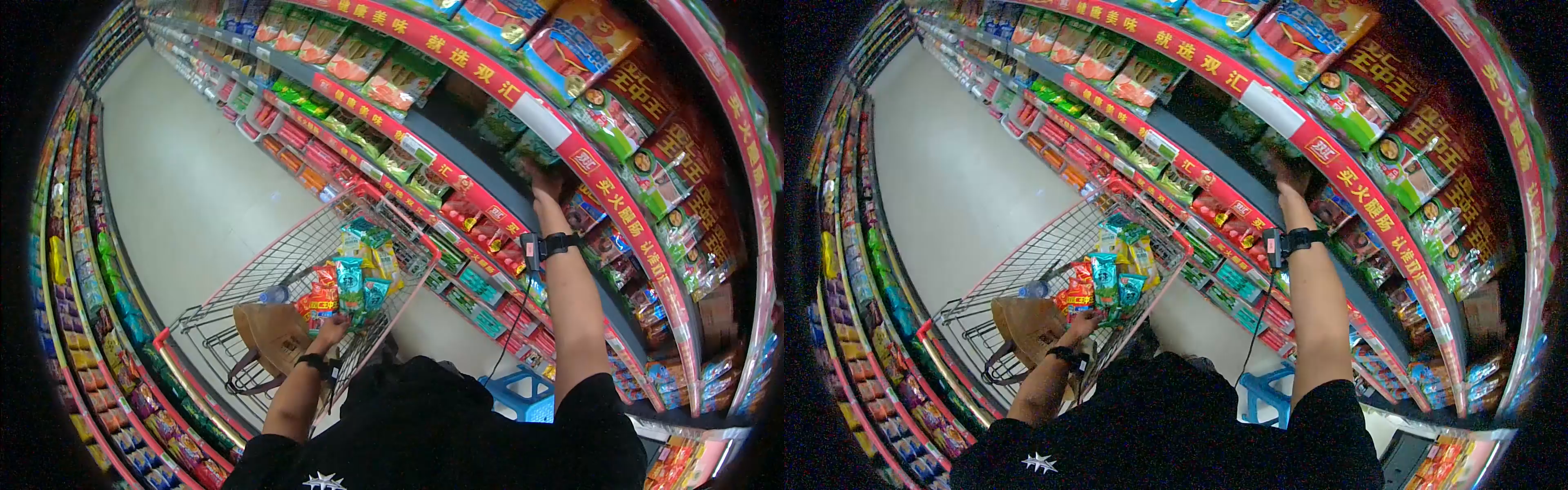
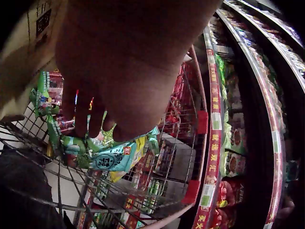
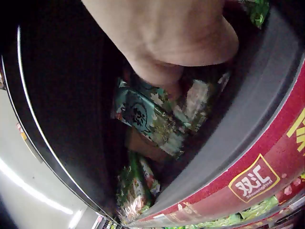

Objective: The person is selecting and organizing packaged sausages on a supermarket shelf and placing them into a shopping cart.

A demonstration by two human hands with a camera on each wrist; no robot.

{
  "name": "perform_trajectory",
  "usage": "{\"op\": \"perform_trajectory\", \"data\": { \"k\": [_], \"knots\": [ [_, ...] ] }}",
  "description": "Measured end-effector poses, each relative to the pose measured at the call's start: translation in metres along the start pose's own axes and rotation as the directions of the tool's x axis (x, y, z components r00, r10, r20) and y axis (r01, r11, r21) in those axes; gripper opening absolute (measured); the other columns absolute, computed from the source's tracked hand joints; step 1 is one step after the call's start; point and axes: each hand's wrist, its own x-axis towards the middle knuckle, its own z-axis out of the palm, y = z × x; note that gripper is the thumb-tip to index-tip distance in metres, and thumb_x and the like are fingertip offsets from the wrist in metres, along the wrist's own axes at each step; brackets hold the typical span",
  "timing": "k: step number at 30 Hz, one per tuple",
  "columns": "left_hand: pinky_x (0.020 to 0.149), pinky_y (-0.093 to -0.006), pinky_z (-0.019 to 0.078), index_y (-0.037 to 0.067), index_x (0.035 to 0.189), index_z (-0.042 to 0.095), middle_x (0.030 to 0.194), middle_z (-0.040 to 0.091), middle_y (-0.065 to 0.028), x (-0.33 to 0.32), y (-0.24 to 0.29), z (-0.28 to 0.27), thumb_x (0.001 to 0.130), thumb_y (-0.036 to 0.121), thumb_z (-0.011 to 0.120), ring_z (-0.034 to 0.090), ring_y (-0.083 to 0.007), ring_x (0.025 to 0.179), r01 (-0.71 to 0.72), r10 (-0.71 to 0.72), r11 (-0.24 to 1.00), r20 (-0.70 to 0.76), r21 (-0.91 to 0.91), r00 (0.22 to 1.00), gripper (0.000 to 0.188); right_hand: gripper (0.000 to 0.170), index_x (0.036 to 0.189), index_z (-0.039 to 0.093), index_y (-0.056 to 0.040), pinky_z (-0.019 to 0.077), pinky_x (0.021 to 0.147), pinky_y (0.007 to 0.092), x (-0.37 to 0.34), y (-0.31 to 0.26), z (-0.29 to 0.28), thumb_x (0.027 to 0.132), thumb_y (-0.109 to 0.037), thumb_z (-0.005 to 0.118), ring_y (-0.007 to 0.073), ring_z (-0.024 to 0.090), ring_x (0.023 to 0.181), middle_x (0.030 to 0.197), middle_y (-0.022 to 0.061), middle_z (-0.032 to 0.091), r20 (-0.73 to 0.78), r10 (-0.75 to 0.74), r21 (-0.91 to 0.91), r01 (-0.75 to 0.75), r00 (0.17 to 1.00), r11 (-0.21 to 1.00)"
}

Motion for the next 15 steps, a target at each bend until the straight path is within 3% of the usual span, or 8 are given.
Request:
{"op": "perform_trajectory", "data": {
  "k": [3, 5, 7, 9, 10, 13, 14, 15],
  "knots": [
    [0.076, -0.0340, 0.0490, -0.001, 0.100, 0.065, 0.090, 0.068, -0.0112, 0.014, -0.018, 0.009, 0.082, 0.024, 0.063, 0.063, -0.0199, 0.082, 0.050, -0.045, 0.995, 0.058, -0.086, 0.997, 0.031, 0.064, 0.125, 0.052, 0.0002, 0.0444, 0.088, 0.0339, -0.001, 0.013, 0.000, 0.074, -0.030, 0.079, 0.0196, 0.059, 0.102, 0.112, 0.0099, 0.064, -0.085, -0.095, -0.076, 0.089, 0.992, 0.993],
    [0.073, -0.0316, 0.0494, -0.002, 0.103, 0.064, 0.089, 0.066, -0.0084, 0.003, 0.002, 0.005, 0.084, 0.019, 0.061, 0.061, -0.0163, 0.080, 0.097, -0.082, 0.973, 0.077, -0.210, 0.994, 0.029, 0.051, 0.121, 0.056, -0.0018, 0.0438, 0.088, 0.0352, 0.009, 0.042, -0.001, 0.079, -0.022, 0.074, 0.0176, 0.057, 0.103, 0.114, 0.0082, 0.064, 0.029, -0.017, 0.092, 0.014, 0.999, 0.996],
    [0.072, -0.0302, 0.0494, -0.003, 0.105, 0.063, 0.087, 0.065, -0.0060, 0.004, 0.012, 0.012, 0.085, 0.015, 0.060, 0.060, -0.0145, 0.079, 0.065, -0.046, 0.967, 0.081, -0.246, 0.996, 0.027, 0.037, 0.115, 0.062, -0.0021, 0.0433, 0.087, 0.0348, 0.006, 0.051, -0.006, 0.082, -0.016, 0.071, 0.0179, 0.058, 0.101, 0.112, 0.0055, 0.065, 0.193, 0.052, 0.312, -0.111, 0.980, 0.944],
    [0.056, -0.0282, 0.0470, 0.003, 0.106, 0.060, 0.082, 0.062, -0.0005, 0.023, -0.004, 0.021, 0.090, 0.012, 0.056, 0.057, -0.0127, 0.063, -0.130, 0.154, 0.938, 0.049, -0.320, 0.987, 0.019, 0.029, 0.107, 0.065, 0.0001, 0.0435, 0.085, 0.0321, -0.023, 0.020, -0.017, 0.082, -0.013, 0.070, 0.0170, 0.059, 0.096, 0.108, 0.0063, 0.066, 0.134, 0.127, 0.381, -0.170, 0.983, 0.909],
    [0.061, -0.0286, 0.0490, 0.002, 0.107, 0.059, 0.083, 0.062, -0.0014, 0.010, 0.023, 0.019, 0.090, 0.011, 0.055, 0.059, -0.0136, 0.069, -0.084, 0.110, 0.955, 0.078, -0.283, 0.991, 0.020, 0.029, 0.108, 0.064, 0.0031, 0.0444, 0.085, 0.0313, -0.027, 0.017, -0.024, 0.084, -0.012, 0.068, 0.0165, 0.060, 0.094, 0.105, 0.0086, 0.067, 0.259, 0.388, 0.416, -0.464, 0.885, 0.782],
    [0.065, -0.0257, 0.0463, 0.000, 0.112, 0.060, 0.091, 0.064, -0.0040, 0.005, 0.070, 0.022, 0.088, 0.018, 0.058, 0.059, -0.0123, 0.077, -0.022, 0.061, 0.961, 0.135, -0.275, 0.989, 0.030, 0.030, 0.108, 0.060, 0.0028, 0.0474, 0.084, 0.0344, -0.077, -0.022, -0.061, 0.087, -0.017, 0.067, 0.0174, 0.061, 0.094, 0.105, 0.0102, 0.065, 0.541, 0.134, 0.554, -0.472, 0.830, 0.686],
    [0.064, -0.0254, 0.0458, 0.002, 0.112, 0.061, 0.094, 0.065, -0.0032, -0.006, 0.097, 0.024, 0.090, 0.017, 0.057, 0.060, -0.0119, 0.079, -0.149, 0.184, 0.945, 0.098, -0.292, 0.978, 0.027, 0.030, 0.108, 0.058, 0.0025, 0.0480, 0.082, 0.0332, -0.090, -0.016, -0.067, 0.086, -0.017, 0.067, 0.0170, 0.061, 0.093, 0.105, 0.0094, 0.065, 0.551, 0.110, 0.529, -0.448, 0.827, 0.721],
    [0.064, -0.0254, 0.0458, 0.002, 0.112, 0.061, 0.094, 0.065, -0.0032, -0.016, 0.125, 0.027, 0.090, 0.017, 0.057, 0.060, -0.0119, 0.079, -0.158, 0.194, 0.948, 0.107, -0.276, 0.975, 0.027, 0.031, 0.108, 0.057, 0.0023, 0.0487, 0.080, 0.0320, -0.103, -0.009, -0.076, 0.086, -0.017, 0.067, 0.0166, 0.060, 0.093, 0.104, 0.0086, 0.064, 0.563, 0.084, 0.503, -0.421, 0.822, 0.755]
  ]
}}
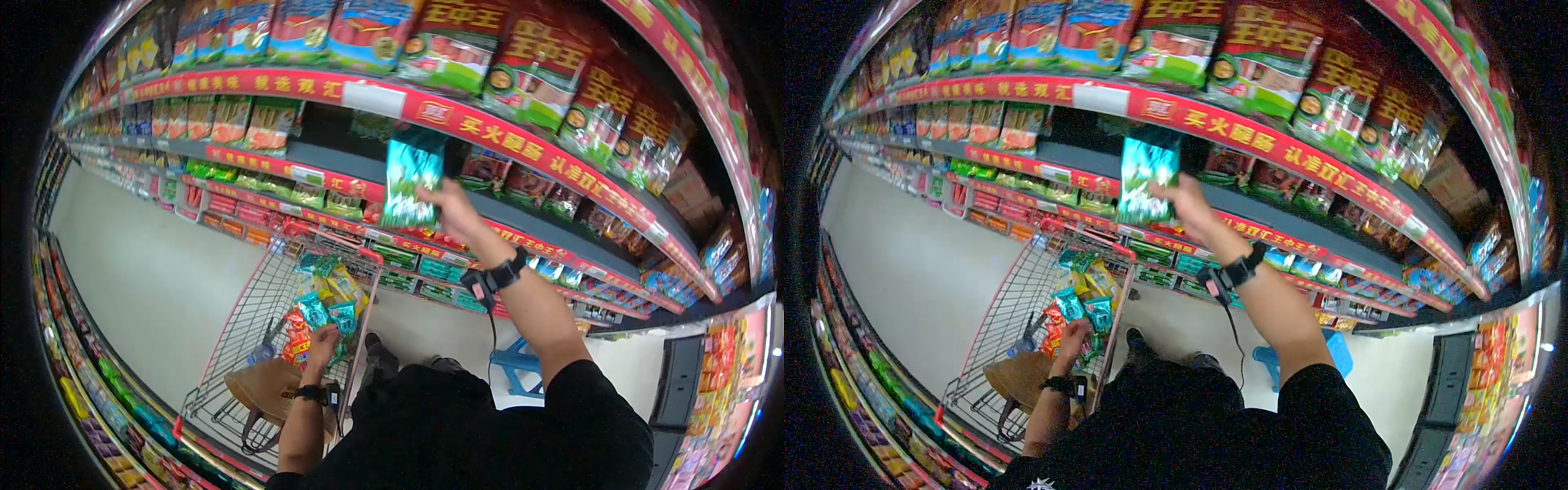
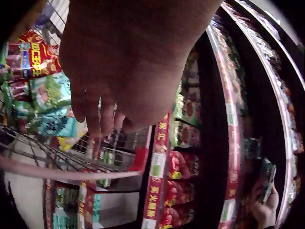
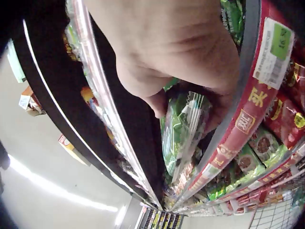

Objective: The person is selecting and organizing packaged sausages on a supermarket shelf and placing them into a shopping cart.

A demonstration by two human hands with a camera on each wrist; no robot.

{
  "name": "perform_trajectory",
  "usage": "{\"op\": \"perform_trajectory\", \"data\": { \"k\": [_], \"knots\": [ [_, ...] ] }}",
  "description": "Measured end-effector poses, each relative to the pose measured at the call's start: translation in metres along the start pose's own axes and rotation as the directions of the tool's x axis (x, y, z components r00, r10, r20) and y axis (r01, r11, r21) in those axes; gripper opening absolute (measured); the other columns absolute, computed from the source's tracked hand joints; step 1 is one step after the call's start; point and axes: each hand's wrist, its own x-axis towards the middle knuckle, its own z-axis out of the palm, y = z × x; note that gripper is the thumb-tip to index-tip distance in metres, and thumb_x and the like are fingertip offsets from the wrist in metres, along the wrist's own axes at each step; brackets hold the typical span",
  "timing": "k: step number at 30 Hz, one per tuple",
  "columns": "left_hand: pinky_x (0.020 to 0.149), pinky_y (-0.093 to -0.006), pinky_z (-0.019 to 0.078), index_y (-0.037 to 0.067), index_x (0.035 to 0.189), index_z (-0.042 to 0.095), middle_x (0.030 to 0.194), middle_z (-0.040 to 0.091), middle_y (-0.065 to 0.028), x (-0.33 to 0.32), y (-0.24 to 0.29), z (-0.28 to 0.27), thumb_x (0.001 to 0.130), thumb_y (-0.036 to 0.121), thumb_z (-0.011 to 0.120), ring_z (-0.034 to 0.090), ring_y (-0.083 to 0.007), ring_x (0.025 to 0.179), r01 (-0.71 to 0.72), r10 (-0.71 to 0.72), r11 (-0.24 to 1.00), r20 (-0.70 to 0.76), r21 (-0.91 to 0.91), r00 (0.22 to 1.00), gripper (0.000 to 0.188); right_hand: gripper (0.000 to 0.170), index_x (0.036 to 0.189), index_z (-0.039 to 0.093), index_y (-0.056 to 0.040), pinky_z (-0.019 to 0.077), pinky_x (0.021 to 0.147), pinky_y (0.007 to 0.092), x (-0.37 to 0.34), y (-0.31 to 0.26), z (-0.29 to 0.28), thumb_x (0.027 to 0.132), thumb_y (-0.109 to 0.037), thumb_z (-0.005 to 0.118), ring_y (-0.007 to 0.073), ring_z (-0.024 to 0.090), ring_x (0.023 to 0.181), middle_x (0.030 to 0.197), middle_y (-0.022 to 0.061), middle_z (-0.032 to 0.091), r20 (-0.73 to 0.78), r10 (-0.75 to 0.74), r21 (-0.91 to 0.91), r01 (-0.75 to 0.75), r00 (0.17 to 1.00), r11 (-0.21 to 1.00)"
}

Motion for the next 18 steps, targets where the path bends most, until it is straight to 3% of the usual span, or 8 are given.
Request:
{"op": "perform_trajectory", "data": {
  "k": [2, 4, 8, 10, 12, 14, 16, 18],
  "knots": [
    [0.069, -0.0255, 0.0469, 0.003, 0.114, 0.060, 0.099, 0.065, -0.0038, -0.006, 0.050, 0.022, 0.093, 0.018, 0.055, 0.061, -0.0136, 0.085, -0.041, 0.041, 0.999, 0.011, 0.003, 0.999, 0.027, 0.044, 0.114, 0.056, 0.0023, 0.0475, 0.085, 0.0339, -0.035, 0.017, -0.014, 0.082, -0.023, 0.073, 0.0172, 0.061, 0.093, 0.105, 0.0089, 0.065, 0.083, 0.142, -0.194, -0.124, 0.986, 0.973],
    [0.077, -0.0272, 0.0474, 0.003, 0.118, 0.058, 0.104, 0.064, -0.0066, -0.017, 0.095, 0.045, 0.095, 0.024, 0.053, 0.061, -0.0162, 0.093, -0.068, 0.068, 0.998, 0.054, 0.006, 0.996, 0.032, 0.048, 0.117, 0.055, 0.0012, 0.0484, 0.084, 0.0324, -0.077, 0.034, -0.021, 0.081, -0.024, 0.074, 0.0162, 0.061, 0.093, 0.105, 0.0084, 0.065, 0.239, 0.032, -0.228, 0.024, 0.970, 0.973],
    [0.082, -0.0316, 0.0481, 0.000, 0.126, 0.052, 0.114, 0.060, -0.0086, -0.040, 0.162, 0.109, 0.097, 0.033, 0.050, 0.060, -0.0190, 0.101, -0.126, 0.152, 0.984, 0.221, -0.128, 0.963, 0.044, 0.050, 0.121, 0.052, -0.0004, 0.0480, 0.085, 0.0313, -0.147, 0.081, -0.062, 0.081, -0.021, 0.074, 0.0154, 0.059, 0.096, 0.111, 0.0084, 0.063, 0.239, 0.186, -0.428, -0.069, 0.953, 0.901],
    [0.083, -0.0303, 0.0478, -0.001, 0.126, 0.052, 0.117, 0.057, -0.0085, -0.056, 0.178, 0.150, 0.098, 0.033, 0.048, 0.059, -0.0183, 0.099, -0.147, 0.206, 0.971, 0.340, -0.190, 0.917, 0.045, 0.051, 0.123, 0.051, -0.0005, 0.0481, 0.085, 0.0310, -0.184, 0.099, -0.086, 0.082, -0.022, 0.073, 0.0151, 0.059, 0.097, 0.112, 0.0082, 0.062, 0.292, 0.162, -0.346, -0.054, 0.943, 0.937],
    [0.077, -0.0273, 0.0490, 0.000, 0.118, 0.056, 0.104, 0.061, -0.0062, -0.070, 0.181, 0.195, 0.098, 0.032, 0.049, 0.061, -0.0152, 0.090, -0.166, 0.214, 0.970, 0.304, -0.175, 0.928, 0.038, 0.052, 0.124, 0.050, -0.0005, 0.0482, 0.084, 0.0306, -0.218, 0.112, -0.112, 0.082, -0.022, 0.073, 0.0149, 0.058, 0.097, 0.114, 0.0081, 0.061, 0.343, 0.128, -0.261, -0.036, 0.930, 0.965],
    [0.067, -0.0244, 0.0480, 0.002, 0.103, 0.061, 0.087, 0.063, -0.0015, -0.075, 0.168, 0.230, 0.097, 0.030, 0.051, 0.060, -0.0097, 0.077, -0.235, 0.174, 0.957, 0.313, 0.171, 0.934, 0.030, 0.054, 0.127, 0.048, 0.0000, 0.0474, 0.087, 0.0302, -0.252, 0.121, -0.141, 0.084, -0.023, 0.071, 0.0146, 0.057, 0.100, 0.115, 0.0083, 0.059, 0.415, 0.191, -0.161, -0.134, 0.890, 0.978],
    [0.059, -0.0231, 0.0443, 0.004, 0.091, 0.061, 0.075, 0.059, 0.0028, -0.105, 0.184, 0.280, 0.097, 0.028, 0.053, 0.055, -0.0056, 0.069, -0.264, 0.208, 0.951, 0.297, 0.162, 0.932, 0.026, 0.054, 0.129, 0.047, 0.0005, 0.0476, 0.086, 0.0296, -0.286, 0.123, -0.169, 0.089, -0.031, 0.065, 0.0144, 0.056, 0.103, 0.117, 0.0091, 0.058, 0.387, 0.182, -0.129, -0.143, 0.904, 0.981],
    [0.056, -0.0234, 0.0450, 0.003, 0.091, 0.061, 0.075, 0.059, 0.0025, -0.128, 0.190, 0.318, 0.097, 0.030, 0.053, 0.055, -0.0059, 0.066, -0.130, 0.087, 0.985, 0.327, 0.115, 0.941, 0.028, 0.050, 0.128, 0.048, 0.0018, 0.0435, 0.092, 0.0288, -0.314, 0.121, -0.193, 0.095, -0.035, 0.055, 0.0132, 0.054, 0.104, 0.115, 0.0070, 0.058, 0.221, 0.358, 0.071, -0.381, 0.907, 0.922]
  ]
}}
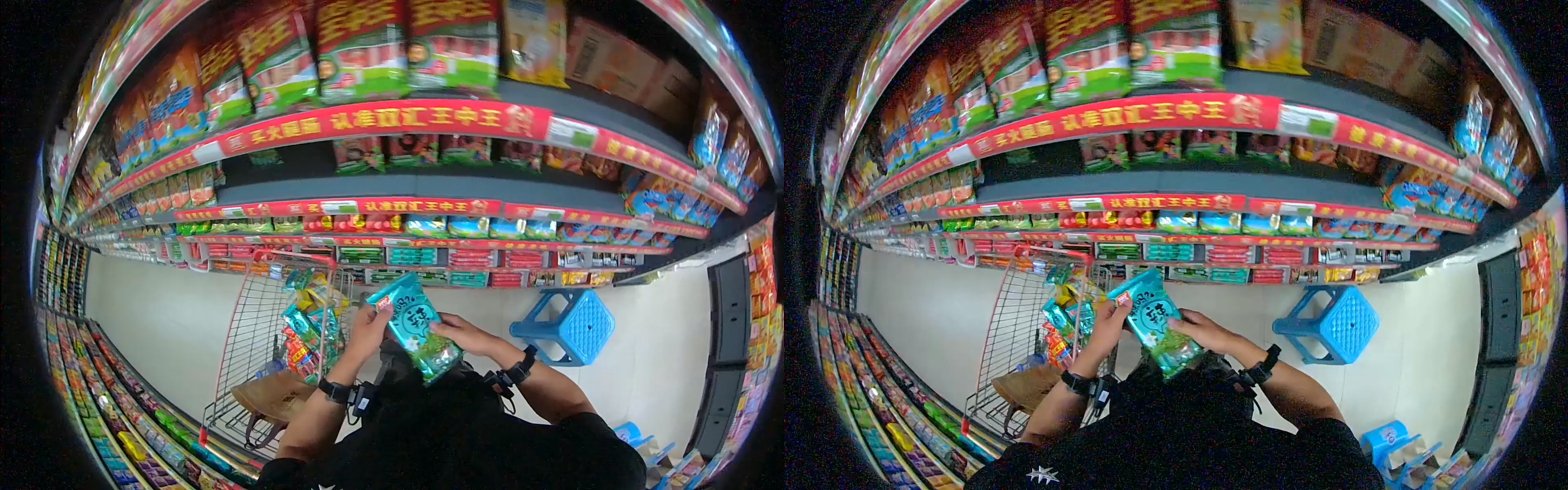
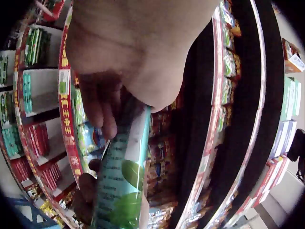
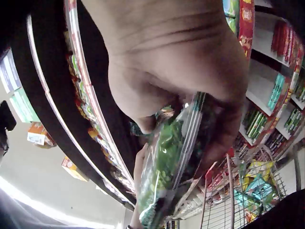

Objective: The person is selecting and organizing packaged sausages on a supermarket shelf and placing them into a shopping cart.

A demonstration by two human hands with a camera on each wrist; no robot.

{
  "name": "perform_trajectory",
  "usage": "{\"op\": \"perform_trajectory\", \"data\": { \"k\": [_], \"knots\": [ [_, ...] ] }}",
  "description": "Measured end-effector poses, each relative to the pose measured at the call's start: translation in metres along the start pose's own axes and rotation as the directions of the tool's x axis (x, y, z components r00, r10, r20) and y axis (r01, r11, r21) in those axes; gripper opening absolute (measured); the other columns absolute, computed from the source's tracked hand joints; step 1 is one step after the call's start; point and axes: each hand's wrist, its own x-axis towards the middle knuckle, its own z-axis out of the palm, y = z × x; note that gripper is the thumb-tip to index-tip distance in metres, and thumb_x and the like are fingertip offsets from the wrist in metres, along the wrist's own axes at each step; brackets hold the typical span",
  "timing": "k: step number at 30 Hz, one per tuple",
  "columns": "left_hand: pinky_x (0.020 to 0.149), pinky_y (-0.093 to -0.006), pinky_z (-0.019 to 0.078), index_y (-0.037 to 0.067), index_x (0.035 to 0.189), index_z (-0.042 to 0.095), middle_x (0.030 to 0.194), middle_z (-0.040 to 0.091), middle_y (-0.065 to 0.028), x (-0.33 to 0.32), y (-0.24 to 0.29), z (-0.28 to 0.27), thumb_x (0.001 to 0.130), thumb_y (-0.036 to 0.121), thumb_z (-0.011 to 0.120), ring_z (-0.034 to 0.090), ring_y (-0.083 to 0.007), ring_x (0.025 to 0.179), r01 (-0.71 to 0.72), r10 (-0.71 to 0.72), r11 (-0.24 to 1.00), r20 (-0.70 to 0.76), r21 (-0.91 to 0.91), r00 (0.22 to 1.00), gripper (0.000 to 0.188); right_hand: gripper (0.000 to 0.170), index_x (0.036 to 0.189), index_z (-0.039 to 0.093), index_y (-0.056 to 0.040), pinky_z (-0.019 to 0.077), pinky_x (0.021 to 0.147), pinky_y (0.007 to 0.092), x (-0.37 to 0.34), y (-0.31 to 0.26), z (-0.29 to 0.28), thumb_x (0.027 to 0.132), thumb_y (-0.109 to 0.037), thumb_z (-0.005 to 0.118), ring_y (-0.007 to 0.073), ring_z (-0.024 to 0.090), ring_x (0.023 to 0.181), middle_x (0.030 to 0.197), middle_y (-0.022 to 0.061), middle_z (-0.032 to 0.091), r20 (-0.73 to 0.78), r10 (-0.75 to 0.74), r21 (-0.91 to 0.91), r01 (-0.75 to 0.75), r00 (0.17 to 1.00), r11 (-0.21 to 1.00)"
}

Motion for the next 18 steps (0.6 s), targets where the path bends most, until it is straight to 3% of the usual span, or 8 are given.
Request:
{"op": "perform_trajectory", "data": {
  "k": [1, 2, 4, 5, 6, 11, 13, 18],
  "knots": [
    [0.051, -0.0250, 0.0493, 0.002, 0.097, 0.060, 0.074, 0.061, -0.0007, 0.012, -0.028, 0.010, 0.095, 0.034, 0.054, 0.059, -0.0099, 0.060, -0.077, 0.077, 0.992, 0.005, 0.098, 0.997, 0.033, 0.058, 0.126, 0.049, 0.0000, 0.0458, 0.087, 0.0284, -0.017, 0.003, -0.009, 0.096, -0.050, 0.046, 0.0128, 0.055, 0.102, 0.114, 0.0073, 0.059, -0.016, -0.023, -0.031, 0.023, 1.000, 0.999],
    [0.051, -0.0250, 0.0493, 0.002, 0.097, 0.060, 0.074, 0.061, -0.0007, 0.008, -0.024, 0.026, 0.095, 0.034, 0.054, 0.059, -0.0099, 0.060, -0.066, 0.065, 0.992, 0.016, 0.108, 0.998, 0.033, 0.058, 0.126, 0.049, 0.0000, 0.0458, 0.087, 0.0284, -0.034, 0.002, -0.019, 0.096, -0.050, 0.046, 0.0128, 0.055, 0.102, 0.114, 0.0073, 0.059, -0.023, -0.023, -0.014, 0.023, 0.999, 1.000],
    [0.045, -0.0271, 0.0512, 0.000, 0.097, 0.057, 0.072, 0.061, -0.0051, 0.005, -0.007, 0.063, 0.093, 0.039, 0.056, 0.060, -0.0142, 0.051, 0.081, -0.076, 0.996, 0.132, -0.034, 0.988, 0.039, 0.073, 0.132, 0.046, 0.0001, 0.0488, 0.086, 0.0322, -0.062, 0.003, -0.040, 0.092, -0.061, 0.044, 0.0157, 0.056, 0.104, 0.117, 0.0081, 0.058, 0.002, 0.212, -0.024, -0.212, 0.977, 0.977],
    [0.042, -0.0270, 0.0498, -0.002, 0.094, 0.057, 0.068, 0.060, -0.0076, 0.005, -0.009, 0.078, 0.092, 0.041, 0.056, 0.059, -0.0153, 0.047, 0.108, -0.107, 0.994, 0.084, -0.013, 0.991, 0.043, 0.077, 0.132, 0.046, -0.0021, 0.0502, 0.081, 0.0320, -0.071, 0.014, -0.048, 0.091, -0.067, 0.039, 0.0143, 0.056, 0.100, 0.117, 0.0066, 0.058, -0.039, 0.216, -0.018, -0.217, 0.975, 0.976],
    [0.041, -0.0263, 0.0489, -0.003, 0.089, 0.056, 0.066, 0.060, -0.0080, 0.006, -0.002, 0.091, 0.093, 0.041, 0.056, 0.058, -0.0155, 0.046, 0.114, -0.110, 0.993, 0.128, -0.027, 0.986, 0.044, 0.076, 0.135, 0.043, -0.0046, 0.0508, 0.080, 0.0322, -0.078, 0.019, -0.057, 0.091, -0.066, 0.039, 0.0135, 0.057, 0.099, 0.117, 0.0061, 0.058, 0.023, 0.232, 0.027, -0.232, 0.973, 0.972],
    [0.039, -0.0253, 0.0471, -0.002, 0.083, 0.059, 0.063, 0.061, -0.0101, -0.005, 0.017, 0.136, 0.093, 0.042, 0.055, 0.057, -0.0151, 0.044, 0.134, -0.121, 0.986, 0.126, -0.097, 0.985, 0.045, 0.075, 0.141, 0.037, -0.0097, 0.0461, 0.090, 0.0342, -0.109, 0.013, -0.074, 0.092, -0.066, 0.036, 0.0141, 0.056, 0.104, 0.121, 0.0080, 0.056, -0.007, 0.291, 0.080, -0.290, 0.957, 0.954],
    [0.040, -0.0243, 0.0467, -0.001, 0.082, 0.061, 0.060, 0.061, -0.0109, -0.007, 0.022, 0.140, 0.093, 0.042, 0.054, 0.057, -0.0156, 0.043, 0.129, -0.116, 0.985, 0.115, -0.111, 0.987, 0.045, 0.076, 0.143, 0.035, -0.0098, 0.0443, 0.094, 0.0346, -0.107, 0.021, -0.086, 0.091, -0.066, 0.038, 0.0152, 0.054, 0.110, 0.129, 0.0095, 0.053, 0.006, 0.324, 0.053, -0.324, 0.946, 0.945],
    [0.040, -0.0243, 0.0471, 0.000, 0.081, 0.062, 0.059, 0.061, -0.0101, -0.011, 0.022, 0.137, 0.094, 0.042, 0.053, 0.057, -0.0153, 0.042, 0.134, -0.123, 0.983, 0.095, -0.124, 0.988, 0.045, 0.077, 0.144, 0.035, -0.0096, 0.0439, 0.094, 0.0342, -0.102, 0.013, -0.086, 0.091, -0.066, 0.039, 0.0157, 0.054, 0.112, 0.130, 0.0092, 0.052, 0.088, 0.322, 0.063, -0.328, 0.943, 0.943]
  ]
}}
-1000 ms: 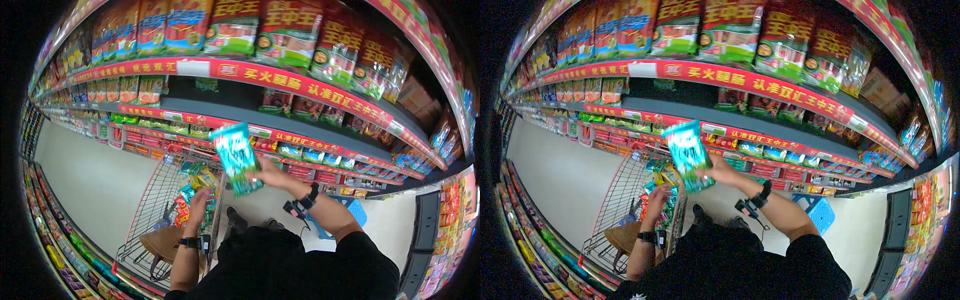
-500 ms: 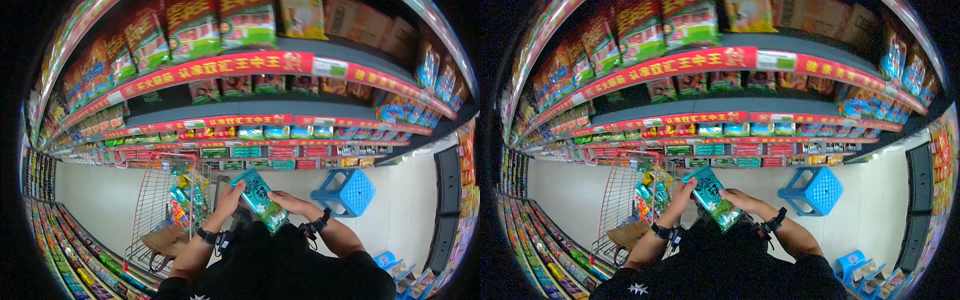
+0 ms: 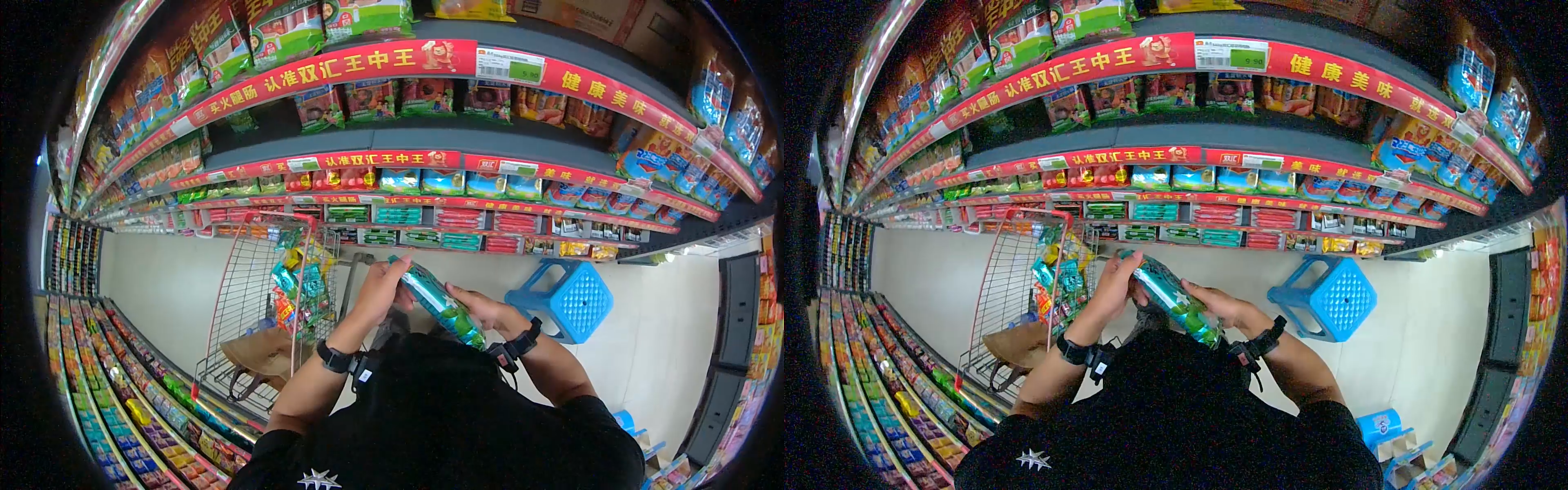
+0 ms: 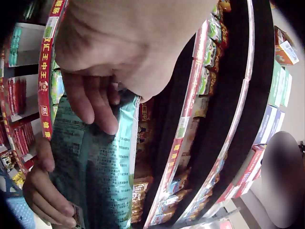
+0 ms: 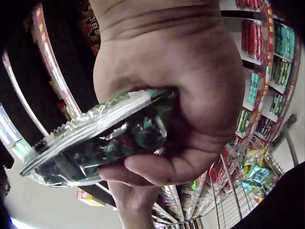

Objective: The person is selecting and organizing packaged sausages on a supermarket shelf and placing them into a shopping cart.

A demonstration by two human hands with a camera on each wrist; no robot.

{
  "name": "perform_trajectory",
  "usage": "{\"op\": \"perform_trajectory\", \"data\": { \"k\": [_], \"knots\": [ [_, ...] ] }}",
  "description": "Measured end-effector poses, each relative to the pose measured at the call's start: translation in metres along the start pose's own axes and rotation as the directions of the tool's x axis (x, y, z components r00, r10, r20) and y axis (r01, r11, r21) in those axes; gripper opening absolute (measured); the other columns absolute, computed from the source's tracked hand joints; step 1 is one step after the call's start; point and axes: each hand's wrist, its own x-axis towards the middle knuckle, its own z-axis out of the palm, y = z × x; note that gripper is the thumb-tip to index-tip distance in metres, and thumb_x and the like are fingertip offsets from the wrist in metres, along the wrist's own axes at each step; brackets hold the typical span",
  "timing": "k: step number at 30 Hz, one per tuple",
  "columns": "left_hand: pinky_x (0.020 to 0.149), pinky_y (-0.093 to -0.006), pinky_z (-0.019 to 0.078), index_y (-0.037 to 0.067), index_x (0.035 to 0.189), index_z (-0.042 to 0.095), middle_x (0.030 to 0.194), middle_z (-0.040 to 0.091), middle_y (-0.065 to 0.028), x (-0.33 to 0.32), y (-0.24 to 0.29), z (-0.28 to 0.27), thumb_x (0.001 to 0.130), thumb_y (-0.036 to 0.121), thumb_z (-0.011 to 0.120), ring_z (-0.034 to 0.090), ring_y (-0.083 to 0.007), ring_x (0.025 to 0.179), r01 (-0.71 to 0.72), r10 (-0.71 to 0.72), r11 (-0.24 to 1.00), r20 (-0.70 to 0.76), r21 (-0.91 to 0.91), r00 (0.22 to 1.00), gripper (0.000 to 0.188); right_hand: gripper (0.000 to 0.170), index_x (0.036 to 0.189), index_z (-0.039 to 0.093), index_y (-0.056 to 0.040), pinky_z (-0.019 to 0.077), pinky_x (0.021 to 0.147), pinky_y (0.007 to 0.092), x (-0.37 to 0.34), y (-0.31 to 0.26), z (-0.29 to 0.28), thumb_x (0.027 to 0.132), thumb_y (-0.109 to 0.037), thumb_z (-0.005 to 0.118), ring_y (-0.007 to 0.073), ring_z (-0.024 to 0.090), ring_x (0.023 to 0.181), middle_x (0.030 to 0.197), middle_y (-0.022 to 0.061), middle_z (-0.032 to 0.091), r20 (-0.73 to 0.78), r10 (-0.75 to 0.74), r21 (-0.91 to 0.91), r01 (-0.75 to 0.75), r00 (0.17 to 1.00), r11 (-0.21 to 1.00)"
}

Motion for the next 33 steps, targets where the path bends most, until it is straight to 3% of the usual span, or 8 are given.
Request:
{"op": "perform_trajectory", "data": {
  "k": [8, 11, 14, 16, 20, 26, 28, 33],
  "knots": [
    [0.045, -0.0242, 0.0495, 0.000, 0.091, 0.060, 0.071, 0.065, -0.0091, 0.002, -0.020, -0.035, 0.094, 0.040, 0.052, 0.063, -0.0146, 0.055, 0.012, -0.019, 0.995, -0.069, -0.096, 0.997, 0.041, 0.067, 0.138, 0.040, -0.0058, 0.0454, 0.091, 0.0297, 0.032, -0.020, 0.019, 0.095, -0.057, 0.042, 0.0153, 0.057, 0.106, 0.123, 0.0082, 0.057, 0.043, 0.029, 0.043, -0.030, 0.999, 0.999],
    [0.069, -0.0298, 0.0533, 0.000, 0.120, 0.048, 0.108, 0.061, -0.0091, 0.005, -0.033, -0.053, 0.093, 0.031, 0.058, 0.061, -0.0157, 0.095, -0.080, 0.084, 0.996, -0.122, 0.037, 0.989, 0.043, 0.057, 0.132, 0.042, 0.0017, 0.0457, 0.089, 0.0284, 0.073, -0.016, 0.032, 0.096, -0.042, 0.051, 0.0143, 0.056, 0.101, 0.116, 0.0094, 0.058, -0.096, -0.307, -0.017, 0.307, 0.947, 0.952],
    [0.076, -0.0318, 0.0529, 0.000, 0.119, 0.050, 0.107, 0.063, -0.0092, 0.014, -0.060, -0.082, 0.091, 0.024, 0.062, 0.062, -0.0166, 0.095, -0.143, 0.126, 0.984, -0.150, -0.109, 0.981, 0.039, 0.056, 0.133, 0.040, 0.0016, 0.0459, 0.086, 0.0291, 0.090, -0.035, 0.052, 0.096, -0.038, 0.053, 0.0139, 0.055, 0.099, 0.113, 0.0087, 0.057, 0.012, -0.444, -0.299, 0.427, 0.896, 0.853],
    [0.076, -0.0329, 0.0552, 0.000, 0.118, 0.052, 0.103, 0.064, -0.0096, 0.011, -0.056, -0.113, 0.090, 0.017, 0.062, 0.065, -0.0186, 0.088, 0.004, -0.060, 0.958, -0.187, -0.287, 0.980, 0.034, 0.052, 0.131, 0.040, 0.0011, 0.0469, 0.085, 0.0305, 0.092, -0.066, 0.062, 0.094, -0.031, 0.057, 0.0142, 0.054, 0.100, 0.112, 0.0088, 0.057, 0.020, -0.208, -0.295, 0.204, 0.978, 0.933],
    [0.072, -0.0355, 0.0564, -0.001, 0.118, 0.050, 0.104, 0.063, -0.0095, 0.007, -0.051, -0.196, 0.090, 0.019, 0.063, 0.065, -0.0199, 0.087, -0.055, -0.063, 0.936, -0.320, -0.349, 0.945, 0.037, 0.060, 0.137, 0.032, -0.0012, 0.0500, 0.080, 0.0316, 0.123, -0.105, 0.038, 0.089, -0.018, 0.064, 0.0155, 0.057, 0.101, 0.117, 0.0101, 0.055, -0.068, -0.668, -0.643, 0.480, 0.741, 0.597],
    [0.078, -0.0306, 0.0504, 0.000, 0.117, 0.053, 0.103, 0.064, -0.0085, 0.007, -0.085, -0.361, 0.087, 0.020, 0.067, 0.062, -0.0172, 0.091, -0.079, -0.013, 0.987, -0.560, -0.140, 0.829, 0.039, 0.055, 0.134, 0.038, 0.0012, 0.0508, 0.078, 0.0262, 0.142, -0.208, 0.008, 0.086, -0.009, 0.064, 0.0154, 0.061, 0.097, 0.121, 0.0119, 0.055, -0.357, -0.854, -0.585, 0.621, 0.379, 0.521],
    [0.081, -0.0310, 0.0484, -0.001, 0.115, 0.055, 0.103, 0.065, -0.0090, 0.013, -0.110, -0.409, 0.087, 0.020, 0.067, 0.062, -0.0177, 0.092, -0.057, 0.008, 0.997, -0.612, -0.060, 0.791, 0.037, 0.056, 0.133, 0.039, 0.0015, 0.0502, 0.079, 0.0262, 0.144, -0.235, 0.015, 0.086, -0.011, 0.066, 0.0165, 0.061, 0.096, 0.113, 0.0107, 0.059, -0.354, -0.902, -0.657, 0.621, 0.246, 0.427],
    [0.083, -0.0322, 0.0485, -0.003, 0.114, 0.056, 0.103, 0.066, -0.0125, 0.046, -0.188, -0.500, 0.084, 0.021, 0.071, 0.063, -0.0189, 0.092, -0.008, 0.129, 0.981, -0.615, 0.196, 0.778, 0.042, 0.045, 0.124, 0.050, 0.0025, 0.0478, 0.085, 0.0304, 0.154, -0.282, 0.028, 0.085, -0.013, 0.067, 0.0174, 0.060, 0.099, 0.108, 0.0110, 0.063, -0.395, -0.902, -0.832, 0.350, 0.172, 0.431]
  ]
}}
